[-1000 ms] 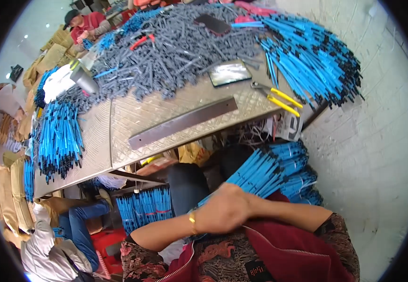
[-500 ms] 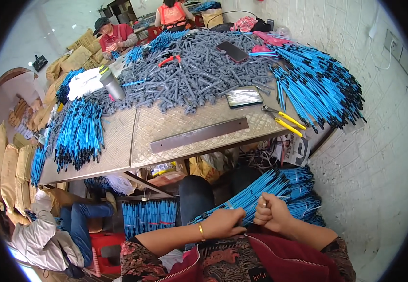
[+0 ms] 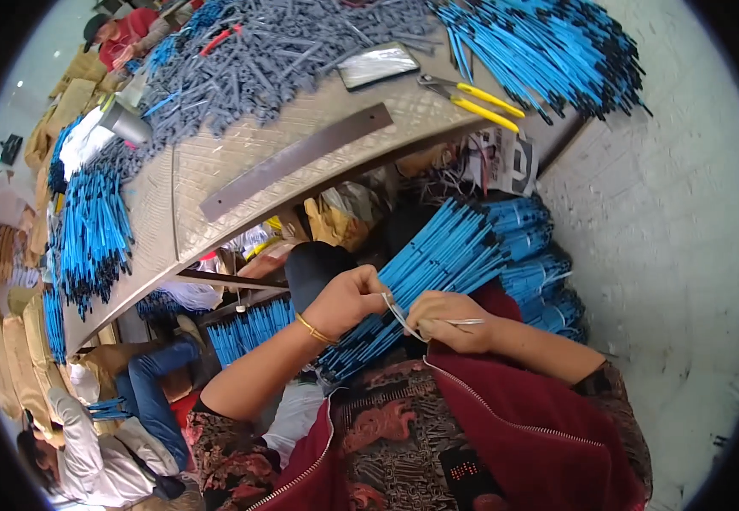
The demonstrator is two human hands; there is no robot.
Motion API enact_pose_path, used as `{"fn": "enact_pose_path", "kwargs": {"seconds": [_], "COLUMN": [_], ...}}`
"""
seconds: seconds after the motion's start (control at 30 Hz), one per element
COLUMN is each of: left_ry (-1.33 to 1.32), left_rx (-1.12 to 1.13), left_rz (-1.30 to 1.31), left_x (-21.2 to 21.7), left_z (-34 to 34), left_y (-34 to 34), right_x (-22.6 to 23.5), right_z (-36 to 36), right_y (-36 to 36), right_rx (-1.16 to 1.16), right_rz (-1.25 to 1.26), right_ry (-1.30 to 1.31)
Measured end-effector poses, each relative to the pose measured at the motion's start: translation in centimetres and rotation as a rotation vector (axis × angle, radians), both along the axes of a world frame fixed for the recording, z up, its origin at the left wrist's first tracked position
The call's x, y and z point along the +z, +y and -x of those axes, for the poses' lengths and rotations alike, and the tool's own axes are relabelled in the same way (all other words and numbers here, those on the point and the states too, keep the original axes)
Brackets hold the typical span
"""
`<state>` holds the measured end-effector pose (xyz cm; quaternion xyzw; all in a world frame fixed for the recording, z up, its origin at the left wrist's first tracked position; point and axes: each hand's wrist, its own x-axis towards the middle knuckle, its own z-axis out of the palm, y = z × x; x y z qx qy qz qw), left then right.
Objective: Assembling blue pen components by inserting internal grey parts using a metal assembly jig and pliers.
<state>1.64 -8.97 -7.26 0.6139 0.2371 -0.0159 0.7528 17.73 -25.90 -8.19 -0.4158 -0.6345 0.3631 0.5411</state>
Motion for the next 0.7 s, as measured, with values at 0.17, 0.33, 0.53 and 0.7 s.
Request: {"fn": "enact_pose_path", "kwargs": {"seconds": [0.17, 0.33, 0.53, 0.7], "left_ry": [0.043, -0.229, -0.371, -0.235], "left_rx": [-0.003, -0.201, -0.096, -0.089], "left_rz": [-0.010, -1.206, -1.590, -1.610], "left_x": [0.3, 1.6, 1.8, 1.1], "left_z": [0.3, -0.6, -2.9, -1.8], "left_y": [-1.3, -2.1, -1.2, -0.5], "right_x": [1.6, 1.3, -0.7, -1.9], "right_z": [-2.3, -4.6, -3.7, -3.2], "right_y": [0.9, 6.4, 7.6, 9.3], "right_rx": [0.157, -0.037, -0.085, -0.099], "right_rz": [0.262, 0.231, 0.134, 0.062], "right_ry": [-0.230, -0.201, -0.766, -0.768]}}
